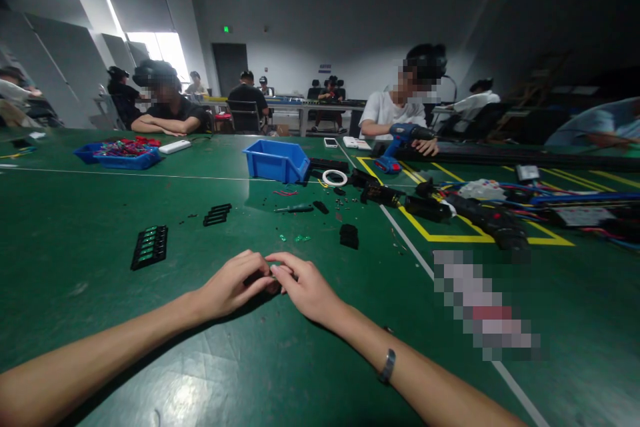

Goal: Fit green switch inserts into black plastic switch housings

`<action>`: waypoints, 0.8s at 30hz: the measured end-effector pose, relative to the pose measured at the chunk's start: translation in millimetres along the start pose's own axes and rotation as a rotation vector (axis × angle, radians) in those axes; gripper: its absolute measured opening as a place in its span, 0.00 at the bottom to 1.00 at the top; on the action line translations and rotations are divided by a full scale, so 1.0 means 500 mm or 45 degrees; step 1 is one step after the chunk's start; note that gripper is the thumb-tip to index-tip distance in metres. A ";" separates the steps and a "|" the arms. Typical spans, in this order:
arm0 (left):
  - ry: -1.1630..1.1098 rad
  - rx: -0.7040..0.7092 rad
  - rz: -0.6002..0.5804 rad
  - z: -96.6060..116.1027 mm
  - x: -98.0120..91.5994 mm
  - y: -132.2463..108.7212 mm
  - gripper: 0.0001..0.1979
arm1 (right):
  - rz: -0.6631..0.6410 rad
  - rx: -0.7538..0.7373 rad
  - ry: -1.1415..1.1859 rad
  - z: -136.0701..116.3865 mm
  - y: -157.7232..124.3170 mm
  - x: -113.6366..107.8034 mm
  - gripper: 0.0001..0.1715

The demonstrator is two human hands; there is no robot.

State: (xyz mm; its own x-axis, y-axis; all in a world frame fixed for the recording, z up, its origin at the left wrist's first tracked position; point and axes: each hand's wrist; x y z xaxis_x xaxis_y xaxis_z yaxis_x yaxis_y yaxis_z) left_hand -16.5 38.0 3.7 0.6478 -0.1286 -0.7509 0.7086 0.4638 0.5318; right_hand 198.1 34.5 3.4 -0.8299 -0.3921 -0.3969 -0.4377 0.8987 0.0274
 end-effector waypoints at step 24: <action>-0.314 -0.445 0.474 -0.038 -0.001 0.008 0.11 | 0.182 0.261 -1.069 0.083 0.002 -0.361 0.13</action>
State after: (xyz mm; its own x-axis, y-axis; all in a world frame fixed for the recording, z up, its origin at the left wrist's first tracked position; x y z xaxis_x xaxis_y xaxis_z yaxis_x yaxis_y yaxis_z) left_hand -19.4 56.7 -1.3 0.9121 -0.0821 -0.4018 0.3121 0.7744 0.5503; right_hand 361.8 114.0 36.9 -0.3082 -0.0713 -0.9487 -0.2113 0.9774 -0.0048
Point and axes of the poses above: each hand's wrist, its own y-axis towards the middle knuckle, its own x-axis out of the palm, z = x × y, and after that the axes turned 12 degrees about x, right-handed
